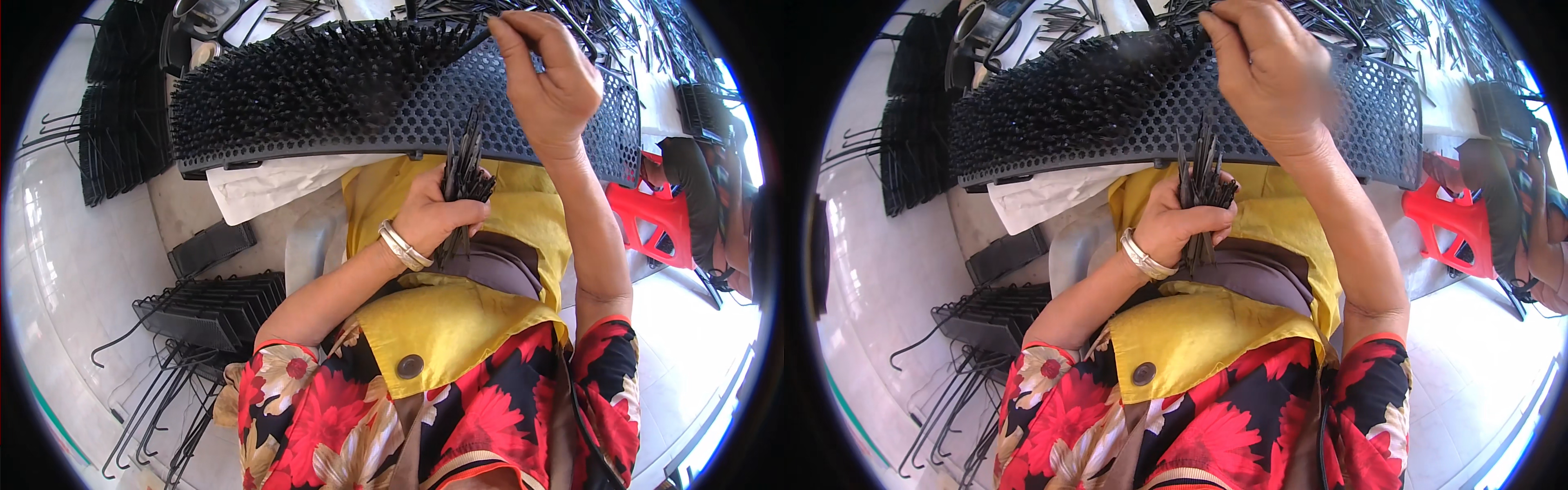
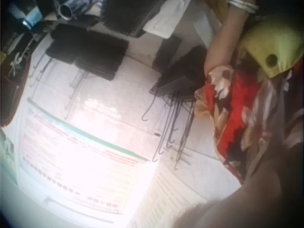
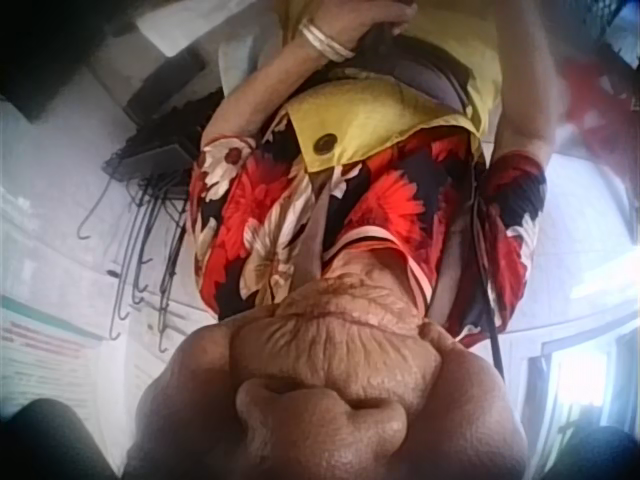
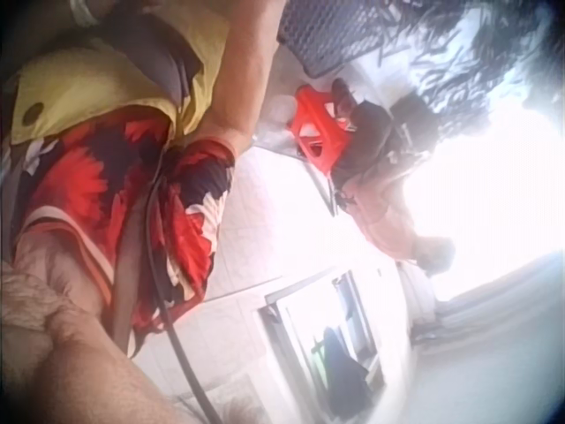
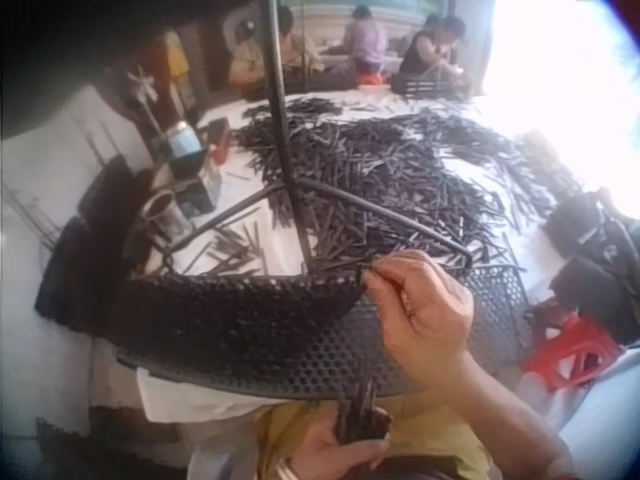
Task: The person is manually assembling small, thin black components into a perforated plastic base on a workbench.
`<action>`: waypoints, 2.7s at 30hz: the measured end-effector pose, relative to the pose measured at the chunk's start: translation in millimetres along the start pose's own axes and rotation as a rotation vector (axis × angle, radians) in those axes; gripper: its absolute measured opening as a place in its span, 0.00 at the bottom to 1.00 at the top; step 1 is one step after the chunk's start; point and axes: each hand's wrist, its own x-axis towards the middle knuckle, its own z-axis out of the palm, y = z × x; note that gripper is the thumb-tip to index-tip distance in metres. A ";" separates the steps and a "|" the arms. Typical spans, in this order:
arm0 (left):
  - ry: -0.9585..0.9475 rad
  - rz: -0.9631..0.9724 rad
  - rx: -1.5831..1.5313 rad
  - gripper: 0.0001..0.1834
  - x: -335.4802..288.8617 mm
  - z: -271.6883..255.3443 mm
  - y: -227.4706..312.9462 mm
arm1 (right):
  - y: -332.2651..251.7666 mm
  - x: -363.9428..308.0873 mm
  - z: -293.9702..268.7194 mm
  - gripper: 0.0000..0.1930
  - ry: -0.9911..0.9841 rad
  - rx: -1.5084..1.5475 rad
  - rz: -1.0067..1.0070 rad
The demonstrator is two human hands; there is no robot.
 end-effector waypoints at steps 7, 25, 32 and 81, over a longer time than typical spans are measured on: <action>-0.010 0.010 -0.015 0.14 0.4 -1.3 1.2 | 5.6 7.3 6.7 0.05 -0.379 -0.031 -0.214; -0.011 0.010 0.036 0.15 0.8 -2.4 0.3 | -0.2 2.8 -36.6 0.03 -0.167 0.367 0.653; -0.011 -0.016 0.027 0.16 1.1 -1.2 0.5 | -6.7 -4.4 -3.5 0.04 -0.063 0.085 0.205; -0.124 -0.018 -0.052 0.14 0.8 -2.6 2.6 | -14.2 -19.7 -19.2 0.08 -0.661 0.306 0.203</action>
